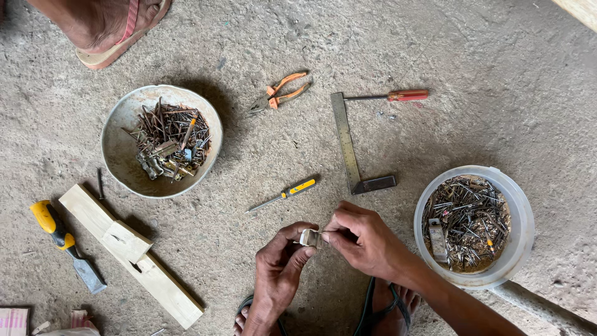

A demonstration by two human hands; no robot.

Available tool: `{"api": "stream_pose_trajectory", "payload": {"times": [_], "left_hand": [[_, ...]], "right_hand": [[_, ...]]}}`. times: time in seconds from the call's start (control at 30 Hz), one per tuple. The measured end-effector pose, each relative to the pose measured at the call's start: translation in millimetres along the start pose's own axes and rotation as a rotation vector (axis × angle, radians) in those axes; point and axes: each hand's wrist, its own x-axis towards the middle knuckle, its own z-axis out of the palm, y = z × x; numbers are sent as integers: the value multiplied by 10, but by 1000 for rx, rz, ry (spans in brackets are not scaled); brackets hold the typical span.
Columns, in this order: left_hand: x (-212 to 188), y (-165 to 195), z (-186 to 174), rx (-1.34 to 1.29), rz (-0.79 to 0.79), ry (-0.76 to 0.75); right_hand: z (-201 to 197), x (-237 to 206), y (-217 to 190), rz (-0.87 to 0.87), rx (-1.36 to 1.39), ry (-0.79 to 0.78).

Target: The person sits on the ground holding a small white plastic component, repeatedly fitting and pressing a small metal piece into it and filing or scraping its edges with a small yellow-handled file. They turn the component over and reposition it while working the mating surfaces by hand.

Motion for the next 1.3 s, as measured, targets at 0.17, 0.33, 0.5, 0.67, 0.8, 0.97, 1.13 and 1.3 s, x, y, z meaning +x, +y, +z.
{"api": "stream_pose_trajectory", "payload": {"times": [0.17, 0.33, 0.5, 0.67, 0.8, 0.97, 1.13, 1.3], "left_hand": [[-5, -11, -51, -195, 8, -41], [24, -18, -89, -191, -106, -46], [80, -2, -93, -318, -123, -55], [85, 46, -57, -291, -77, -12], [81, 79, -15, -266, -27, -14], [60, 117, 2, -270, -39, 20], [60, 140, -2, -273, -45, 11], [69, 125, -30, -242, -36, -11]], "right_hand": [[-90, 51, 71, 117, 117, -55], [-148, 65, -30, 114, 171, -76], [-173, 79, -133, 133, 237, -32], [-158, 46, -220, 69, 50, 59], [-98, 58, -260, 17, -100, 107], [-70, 74, -312, 35, -165, 119], [-103, 91, -353, 11, -113, 82], [-80, 100, -360, 34, -149, 94]]}}
